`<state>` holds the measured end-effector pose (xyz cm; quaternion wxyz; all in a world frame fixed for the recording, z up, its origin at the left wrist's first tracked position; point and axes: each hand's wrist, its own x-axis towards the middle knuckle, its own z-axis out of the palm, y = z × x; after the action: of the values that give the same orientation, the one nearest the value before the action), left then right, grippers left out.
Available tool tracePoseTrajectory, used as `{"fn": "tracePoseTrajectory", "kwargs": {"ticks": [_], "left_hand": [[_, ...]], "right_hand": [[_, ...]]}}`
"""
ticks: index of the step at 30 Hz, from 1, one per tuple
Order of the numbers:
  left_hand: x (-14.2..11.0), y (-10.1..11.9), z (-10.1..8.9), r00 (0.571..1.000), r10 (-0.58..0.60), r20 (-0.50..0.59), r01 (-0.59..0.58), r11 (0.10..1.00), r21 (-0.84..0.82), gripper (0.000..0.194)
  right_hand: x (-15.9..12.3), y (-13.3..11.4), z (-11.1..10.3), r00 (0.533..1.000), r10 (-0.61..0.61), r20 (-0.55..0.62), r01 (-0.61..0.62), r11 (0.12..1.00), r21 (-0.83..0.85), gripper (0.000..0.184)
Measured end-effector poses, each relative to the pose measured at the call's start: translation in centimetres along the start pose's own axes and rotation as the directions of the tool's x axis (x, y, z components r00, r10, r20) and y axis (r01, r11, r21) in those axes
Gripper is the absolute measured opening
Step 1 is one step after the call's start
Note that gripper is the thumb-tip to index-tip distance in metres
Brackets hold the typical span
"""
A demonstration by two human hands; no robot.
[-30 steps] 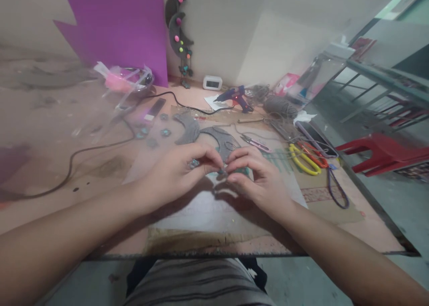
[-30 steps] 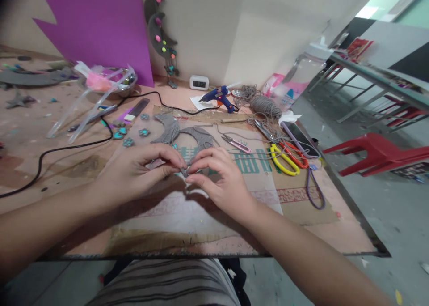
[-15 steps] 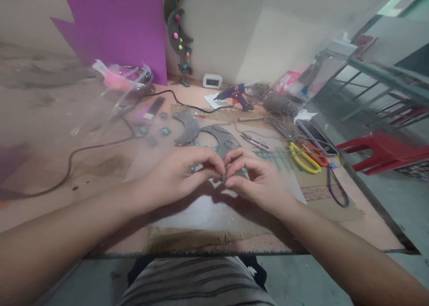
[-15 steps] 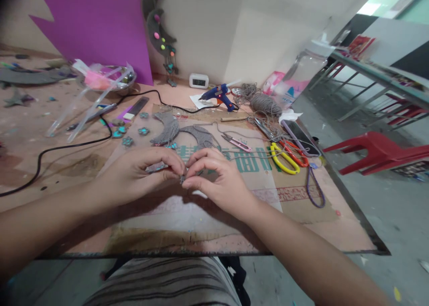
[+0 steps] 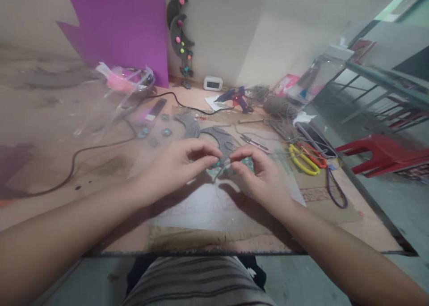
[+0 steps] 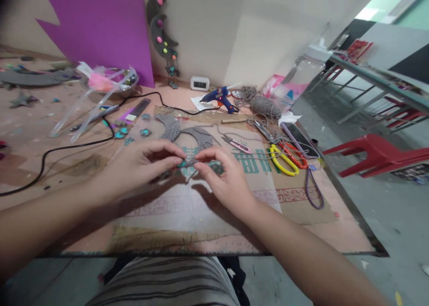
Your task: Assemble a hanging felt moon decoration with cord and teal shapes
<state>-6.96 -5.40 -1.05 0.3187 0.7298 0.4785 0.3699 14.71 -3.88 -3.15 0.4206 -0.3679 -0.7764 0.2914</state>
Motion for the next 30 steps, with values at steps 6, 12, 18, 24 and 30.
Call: {"fn": "tracePoseTrajectory", "kwargs": {"ticks": [6,12,18,24,30], "left_hand": [[0.2,-0.3,-0.2,0.996,0.087,0.035,-0.090,0.993,0.072,0.018],[0.0,-0.4,0.0,0.988,0.138,0.068,-0.146,0.980,0.138,0.018],[-0.3,-0.2,0.0,1.000,0.014,0.019,-0.013,0.999,-0.030,0.022],[0.0,-0.2,0.9,0.981,-0.142,0.131,0.191,0.814,-0.549,0.052],[-0.6,0.7,1.9,0.892,-0.144,0.429,0.432,0.552,-0.713,0.044]], "right_hand": [[0.5,0.9,0.7,0.990,0.095,0.101,-0.100,0.994,0.050,0.012],[0.7,0.5,1.0,0.982,0.107,0.155,-0.121,0.989,0.084,0.012],[1.1,-0.6,0.7,0.952,0.231,0.202,-0.268,0.947,0.176,0.016],[2.2,-1.4,0.0,0.950,0.310,0.045,-0.308,0.897,0.317,0.020],[3.9,-2.0,-0.3,0.975,0.217,-0.045,-0.190,0.924,0.333,0.023]]}}
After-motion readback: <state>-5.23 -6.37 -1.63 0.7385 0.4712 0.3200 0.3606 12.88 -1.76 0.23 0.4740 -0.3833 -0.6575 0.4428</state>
